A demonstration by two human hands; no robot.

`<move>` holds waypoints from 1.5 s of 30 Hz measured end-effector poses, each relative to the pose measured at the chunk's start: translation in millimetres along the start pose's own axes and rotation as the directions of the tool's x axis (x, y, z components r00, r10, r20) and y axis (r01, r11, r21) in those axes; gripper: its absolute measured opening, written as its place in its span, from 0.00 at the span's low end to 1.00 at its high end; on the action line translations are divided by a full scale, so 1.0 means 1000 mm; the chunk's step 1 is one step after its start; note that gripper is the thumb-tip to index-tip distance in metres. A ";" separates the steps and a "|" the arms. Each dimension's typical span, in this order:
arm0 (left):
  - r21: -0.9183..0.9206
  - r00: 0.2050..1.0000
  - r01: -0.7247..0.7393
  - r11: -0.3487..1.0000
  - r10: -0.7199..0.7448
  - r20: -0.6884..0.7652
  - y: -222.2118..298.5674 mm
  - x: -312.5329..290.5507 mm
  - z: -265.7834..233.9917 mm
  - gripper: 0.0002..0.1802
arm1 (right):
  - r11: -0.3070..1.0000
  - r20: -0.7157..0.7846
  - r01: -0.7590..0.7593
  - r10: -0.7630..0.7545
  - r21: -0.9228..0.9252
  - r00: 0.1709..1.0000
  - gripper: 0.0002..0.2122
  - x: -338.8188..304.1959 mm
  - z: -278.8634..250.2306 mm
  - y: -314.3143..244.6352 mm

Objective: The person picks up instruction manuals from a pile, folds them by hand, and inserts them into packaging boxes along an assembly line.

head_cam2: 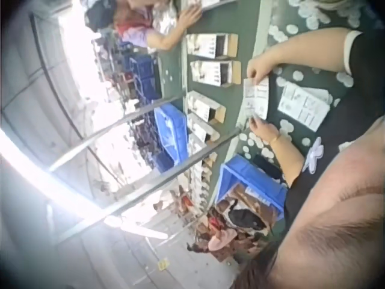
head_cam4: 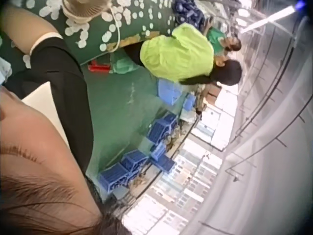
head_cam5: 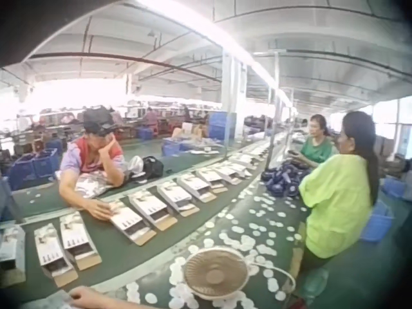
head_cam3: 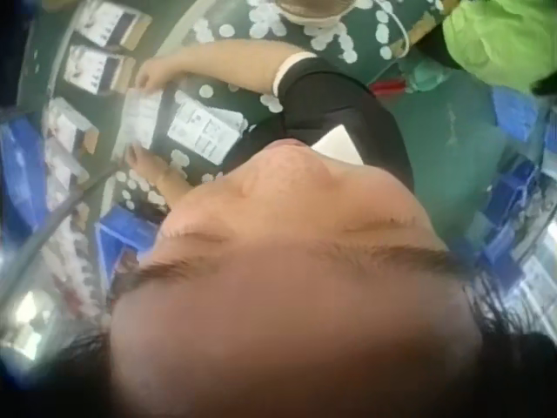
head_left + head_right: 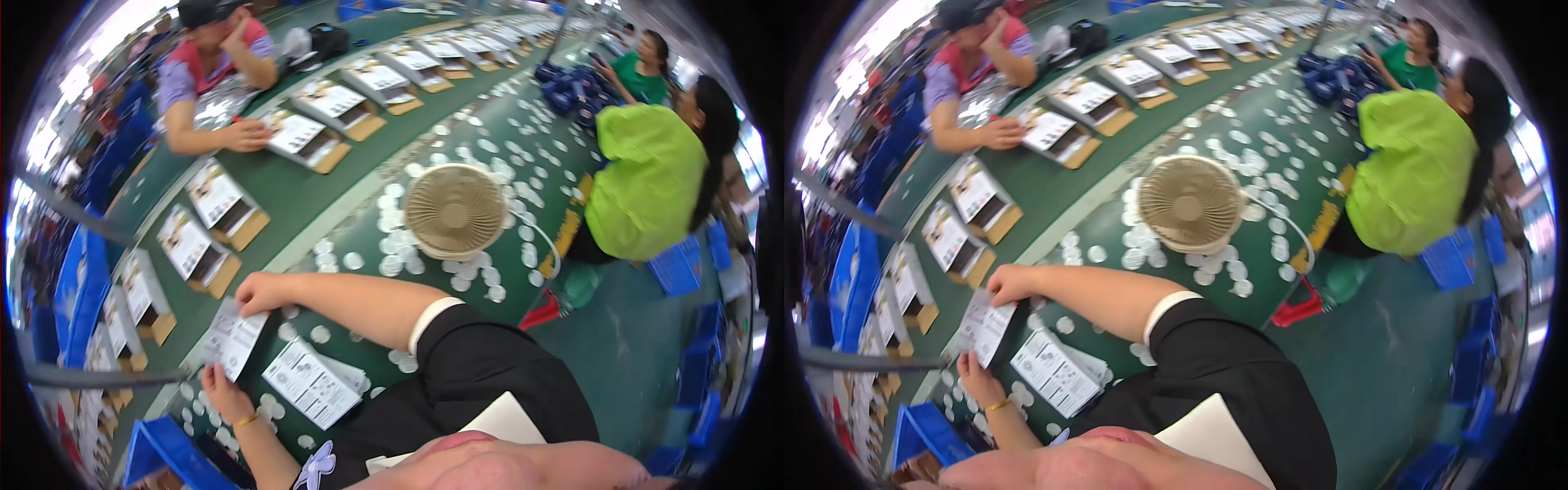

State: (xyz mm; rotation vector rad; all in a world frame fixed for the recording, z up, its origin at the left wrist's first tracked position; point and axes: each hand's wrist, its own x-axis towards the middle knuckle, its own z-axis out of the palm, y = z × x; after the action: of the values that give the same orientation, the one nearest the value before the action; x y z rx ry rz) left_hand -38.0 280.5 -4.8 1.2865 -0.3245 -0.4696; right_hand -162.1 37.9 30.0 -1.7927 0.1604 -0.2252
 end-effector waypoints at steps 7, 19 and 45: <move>0.033 0.999 -0.038 0.999 0.037 0.020 0.012 -0.005 0.010 0.09 | 0.992 0.006 -0.012 0.011 0.124 1.000 0.10 -0.011 -0.007 -0.013; 0.084 0.999 -0.004 0.996 0.000 0.042 0.034 -0.017 0.012 0.06 | 0.973 0.041 -0.010 0.001 0.231 0.999 0.10 -0.011 -0.008 -0.020; -0.195 0.891 0.001 0.981 -0.089 -0.444 0.034 0.095 0.028 0.10 | 0.914 -0.291 0.024 0.104 0.406 0.951 0.14 -0.003 -0.006 -0.003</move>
State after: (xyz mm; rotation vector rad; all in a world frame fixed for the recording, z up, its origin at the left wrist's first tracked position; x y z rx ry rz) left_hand 35.4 215.7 32.5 1.1765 0.1420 -0.2208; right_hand -166.3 34.0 33.9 -1.3300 0.3467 -0.4741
